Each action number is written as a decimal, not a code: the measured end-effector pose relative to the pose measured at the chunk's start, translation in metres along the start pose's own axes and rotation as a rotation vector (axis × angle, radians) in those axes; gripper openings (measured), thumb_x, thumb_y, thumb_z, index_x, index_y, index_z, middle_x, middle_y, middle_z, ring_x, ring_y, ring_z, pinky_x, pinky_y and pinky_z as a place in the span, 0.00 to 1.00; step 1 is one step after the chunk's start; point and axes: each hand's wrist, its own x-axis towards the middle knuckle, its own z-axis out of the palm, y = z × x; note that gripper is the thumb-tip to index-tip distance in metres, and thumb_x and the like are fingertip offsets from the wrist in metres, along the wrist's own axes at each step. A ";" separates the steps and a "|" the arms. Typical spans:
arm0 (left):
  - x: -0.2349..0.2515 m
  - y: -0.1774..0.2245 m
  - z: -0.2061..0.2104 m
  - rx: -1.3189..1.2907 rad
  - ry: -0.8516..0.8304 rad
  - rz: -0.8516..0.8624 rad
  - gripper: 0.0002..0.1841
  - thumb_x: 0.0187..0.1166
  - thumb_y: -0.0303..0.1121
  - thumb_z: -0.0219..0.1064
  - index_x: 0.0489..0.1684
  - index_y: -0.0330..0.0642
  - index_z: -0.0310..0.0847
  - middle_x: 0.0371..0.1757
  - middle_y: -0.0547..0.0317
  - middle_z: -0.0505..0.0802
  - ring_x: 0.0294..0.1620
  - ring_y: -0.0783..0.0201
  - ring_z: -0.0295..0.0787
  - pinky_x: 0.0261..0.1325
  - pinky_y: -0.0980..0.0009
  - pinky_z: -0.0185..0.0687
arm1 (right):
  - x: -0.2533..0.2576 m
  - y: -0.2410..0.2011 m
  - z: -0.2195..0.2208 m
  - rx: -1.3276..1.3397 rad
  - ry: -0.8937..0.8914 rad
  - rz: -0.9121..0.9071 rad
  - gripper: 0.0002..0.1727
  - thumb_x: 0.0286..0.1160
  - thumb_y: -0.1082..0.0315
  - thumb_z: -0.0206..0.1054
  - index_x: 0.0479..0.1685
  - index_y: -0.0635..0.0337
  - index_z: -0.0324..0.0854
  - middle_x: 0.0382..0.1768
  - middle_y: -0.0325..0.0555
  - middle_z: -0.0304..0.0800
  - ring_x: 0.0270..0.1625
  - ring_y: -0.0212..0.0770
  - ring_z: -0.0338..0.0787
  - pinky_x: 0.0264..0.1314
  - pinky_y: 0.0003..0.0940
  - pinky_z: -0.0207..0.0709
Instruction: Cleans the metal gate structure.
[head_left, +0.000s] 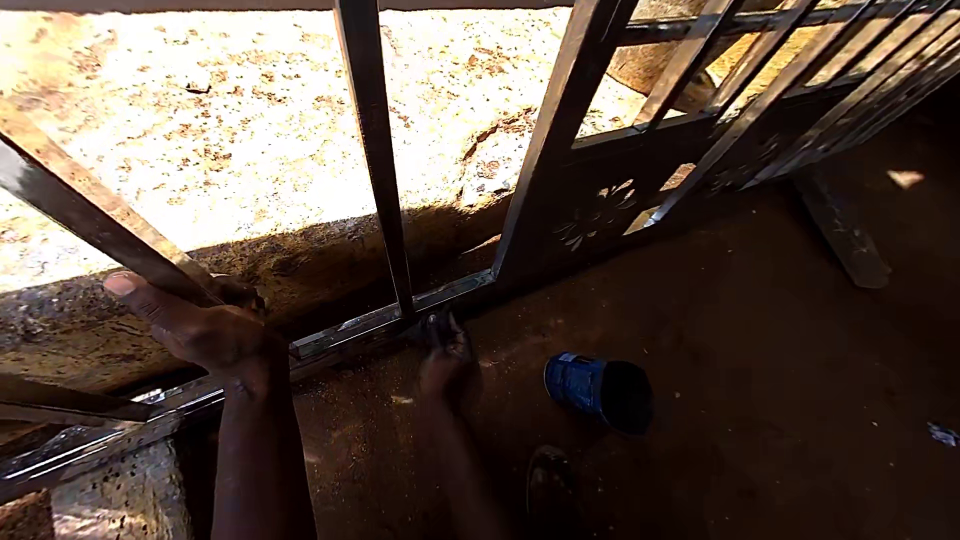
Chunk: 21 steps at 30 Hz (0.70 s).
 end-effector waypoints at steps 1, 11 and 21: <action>0.001 0.000 -0.001 0.010 -0.006 -0.013 0.28 0.93 0.58 0.27 0.31 0.55 0.66 0.10 0.70 0.70 0.08 0.71 0.66 0.13 0.74 0.65 | 0.020 -0.008 -0.004 0.008 0.034 0.023 0.17 0.65 0.83 0.76 0.54 0.72 0.86 0.43 0.48 0.93 0.43 0.31 0.91 0.50 0.28 0.88; 0.001 0.002 0.001 0.032 0.046 -0.075 0.30 0.92 0.61 0.24 0.32 0.54 0.64 0.12 0.69 0.69 0.08 0.70 0.65 0.12 0.74 0.64 | 0.022 -0.029 0.003 0.092 0.069 0.253 0.18 0.68 0.82 0.74 0.59 0.70 0.82 0.44 0.53 0.88 0.42 0.40 0.89 0.46 0.37 0.87; 0.000 0.003 0.002 0.039 0.085 -0.065 0.28 0.92 0.60 0.26 0.33 0.53 0.63 0.13 0.68 0.70 0.08 0.69 0.65 0.12 0.74 0.64 | -0.016 -0.012 0.014 0.088 -0.009 0.249 0.19 0.66 0.79 0.72 0.59 0.68 0.78 0.45 0.54 0.88 0.44 0.40 0.90 0.48 0.38 0.87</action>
